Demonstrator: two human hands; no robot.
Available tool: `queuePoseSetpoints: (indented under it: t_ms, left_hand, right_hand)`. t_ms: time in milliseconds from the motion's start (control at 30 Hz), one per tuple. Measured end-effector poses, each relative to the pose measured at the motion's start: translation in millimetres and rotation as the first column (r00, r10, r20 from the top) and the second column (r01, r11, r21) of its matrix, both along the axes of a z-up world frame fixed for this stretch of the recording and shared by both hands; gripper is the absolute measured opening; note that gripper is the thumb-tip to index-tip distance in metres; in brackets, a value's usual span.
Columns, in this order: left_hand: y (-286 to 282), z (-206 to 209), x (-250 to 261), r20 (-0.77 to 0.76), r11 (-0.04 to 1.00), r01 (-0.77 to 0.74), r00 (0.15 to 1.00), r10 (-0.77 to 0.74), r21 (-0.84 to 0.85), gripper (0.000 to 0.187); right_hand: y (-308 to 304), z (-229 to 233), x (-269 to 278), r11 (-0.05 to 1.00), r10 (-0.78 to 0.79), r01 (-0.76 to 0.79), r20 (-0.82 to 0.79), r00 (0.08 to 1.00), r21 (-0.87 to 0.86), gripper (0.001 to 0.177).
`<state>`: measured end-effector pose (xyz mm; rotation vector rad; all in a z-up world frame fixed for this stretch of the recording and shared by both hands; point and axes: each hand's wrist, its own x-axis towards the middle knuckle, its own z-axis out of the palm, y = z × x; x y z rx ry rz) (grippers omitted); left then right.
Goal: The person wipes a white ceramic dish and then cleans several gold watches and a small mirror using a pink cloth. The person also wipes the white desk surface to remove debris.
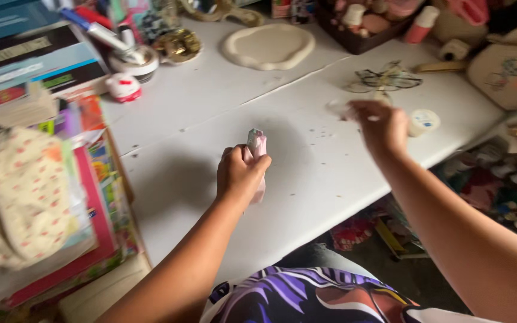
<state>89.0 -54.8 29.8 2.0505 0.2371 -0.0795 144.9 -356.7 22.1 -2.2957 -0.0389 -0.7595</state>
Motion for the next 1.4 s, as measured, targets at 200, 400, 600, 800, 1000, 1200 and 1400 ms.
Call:
queuePoseSetpoints:
  t_ms: [200, 400, 600, 800, 1000, 1200, 1400]
  left_hand:
    - [-67.9, 10.3, 32.8, 0.055, 0.998, 0.05, 0.997, -0.052, 0.045, 0.044]
    - [-93.7, 12.8, 60.0, 0.067, 0.981, -0.025, 0.998, 0.012, 0.192, 0.044]
    - [-117.8, 4.5, 76.2, -0.013, 0.954, -0.017, 1.0, 0.022, 0.298, 0.046]
    - [-134.7, -9.2, 87.6, -0.12, 0.898, 0.096, 0.992, -0.048, 0.43, 0.056]
    - [-132.7, -5.6, 95.3, -0.008, 0.898, 0.033, 0.999, -0.033, 0.438, 0.083]
    - [-108.6, 33.5, 112.4, 0.059, 0.984, -0.18, 0.982, 0.181, -0.016, 0.047]
    - [-134.5, 33.6, 122.4, 0.052, 0.884, -0.057, 0.994, 0.091, -0.464, 0.029]
  right_hand:
    - [-139.3, 30.3, -8.8, 0.812, -0.371, 0.453, -0.274, 0.887, 0.368, 0.017]
    - [-209.7, -7.1, 2.5, 0.773, -0.375, 0.554, -0.482, 0.792, 0.31, 0.018]
    - [-226.5, -40.2, 30.4, 0.98, -0.131, 0.186, -0.473, 0.871, 0.071, 0.022]
    - [-261.1, -23.6, 56.9, 0.877, -0.202, 0.399, -0.549, 0.811, 0.267, 0.021]
    - [-258.6, -17.8, 66.9, 0.984, -0.178, 0.154, -0.542, 0.821, -0.09, 0.021]
    - [-218.4, 36.8, 93.3, 0.988, 0.083, -0.14, -0.552, 0.83, -0.063, 0.022]
    - [-112.4, -4.7, 68.0, 0.884, 0.411, -0.464, -0.389, 0.825, -0.051, 0.02]
